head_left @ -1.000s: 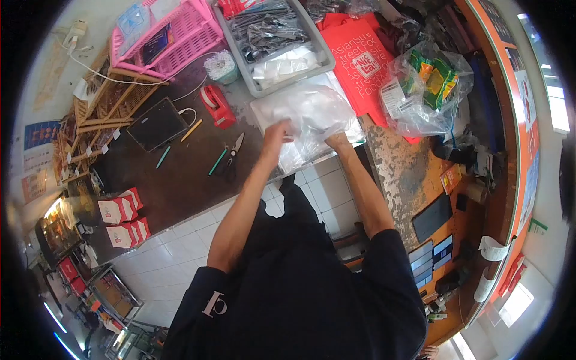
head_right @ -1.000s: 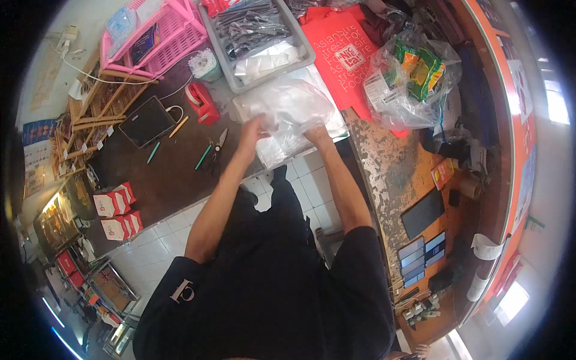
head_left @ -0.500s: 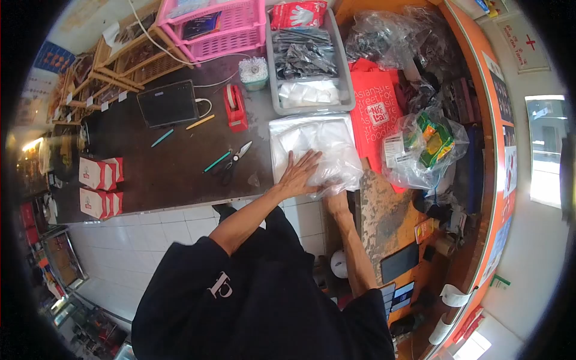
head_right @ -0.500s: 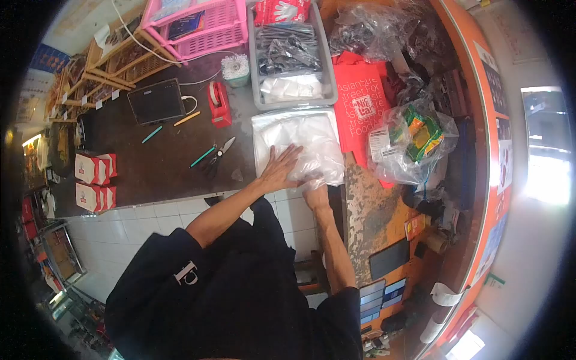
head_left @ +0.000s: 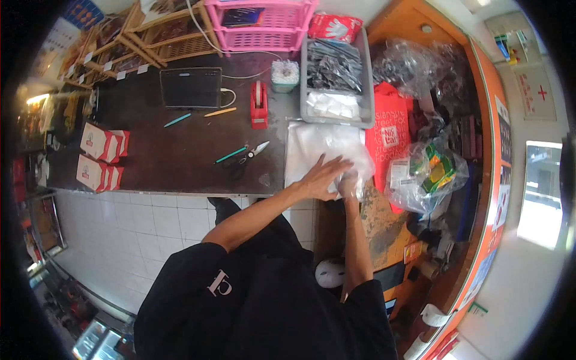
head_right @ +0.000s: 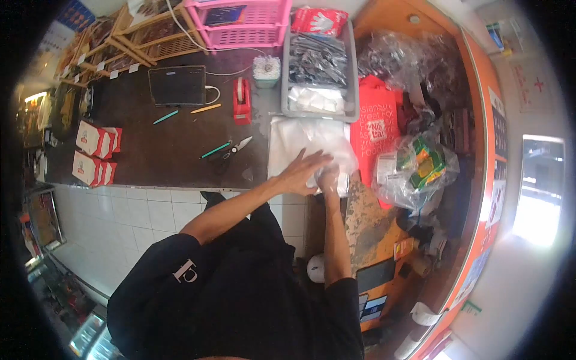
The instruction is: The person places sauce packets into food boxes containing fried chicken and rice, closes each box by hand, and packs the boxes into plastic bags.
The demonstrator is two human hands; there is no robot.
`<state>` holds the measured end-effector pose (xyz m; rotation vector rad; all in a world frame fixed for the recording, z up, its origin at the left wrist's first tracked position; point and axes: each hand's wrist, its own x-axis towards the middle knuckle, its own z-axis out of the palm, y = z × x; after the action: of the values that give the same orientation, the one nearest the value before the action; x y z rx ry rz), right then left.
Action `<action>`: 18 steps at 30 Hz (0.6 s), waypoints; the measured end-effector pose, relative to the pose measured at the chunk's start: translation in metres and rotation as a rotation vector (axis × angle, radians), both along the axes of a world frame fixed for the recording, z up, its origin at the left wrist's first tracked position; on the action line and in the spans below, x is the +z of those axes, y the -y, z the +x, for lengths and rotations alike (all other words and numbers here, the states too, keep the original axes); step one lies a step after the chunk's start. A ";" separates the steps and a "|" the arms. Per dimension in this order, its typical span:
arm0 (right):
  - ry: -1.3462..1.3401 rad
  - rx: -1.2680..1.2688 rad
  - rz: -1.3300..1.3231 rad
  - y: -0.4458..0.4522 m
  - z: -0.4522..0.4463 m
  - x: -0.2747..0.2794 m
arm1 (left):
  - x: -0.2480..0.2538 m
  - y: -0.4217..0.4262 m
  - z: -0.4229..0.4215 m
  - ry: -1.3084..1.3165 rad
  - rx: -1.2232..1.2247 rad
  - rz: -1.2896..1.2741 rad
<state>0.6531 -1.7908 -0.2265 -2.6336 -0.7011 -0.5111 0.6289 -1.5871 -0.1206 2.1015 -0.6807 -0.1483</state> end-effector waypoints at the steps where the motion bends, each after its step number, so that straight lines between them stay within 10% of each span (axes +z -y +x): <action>1: -0.268 -0.053 -0.087 0.016 -0.014 -0.016 | -0.024 0.002 -0.006 -0.044 0.007 0.013; 2: -0.522 -0.116 -0.205 0.032 -0.028 -0.033 | -0.056 0.003 -0.014 -0.090 0.009 0.025; 4: -0.963 -0.474 0.821 0.053 -0.076 -0.119 | -0.068 -0.001 -0.020 -0.131 -0.056 0.088; 9: -0.850 -0.548 1.587 0.012 -0.142 -0.036 | -0.065 -0.005 -0.027 -0.054 -0.222 0.279; 12: -1.010 -0.566 0.506 -0.013 -0.113 0.092 | -0.099 0.002 -0.027 0.131 -0.120 0.432; 18: -0.196 -0.123 0.585 0.006 -0.090 0.300 | -0.103 0.009 -0.027 0.103 -0.022 0.376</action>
<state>0.5627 -1.7968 0.0734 -2.1397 -0.2717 -0.4072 0.6016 -1.5965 -0.2233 2.4750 -0.7845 -0.1935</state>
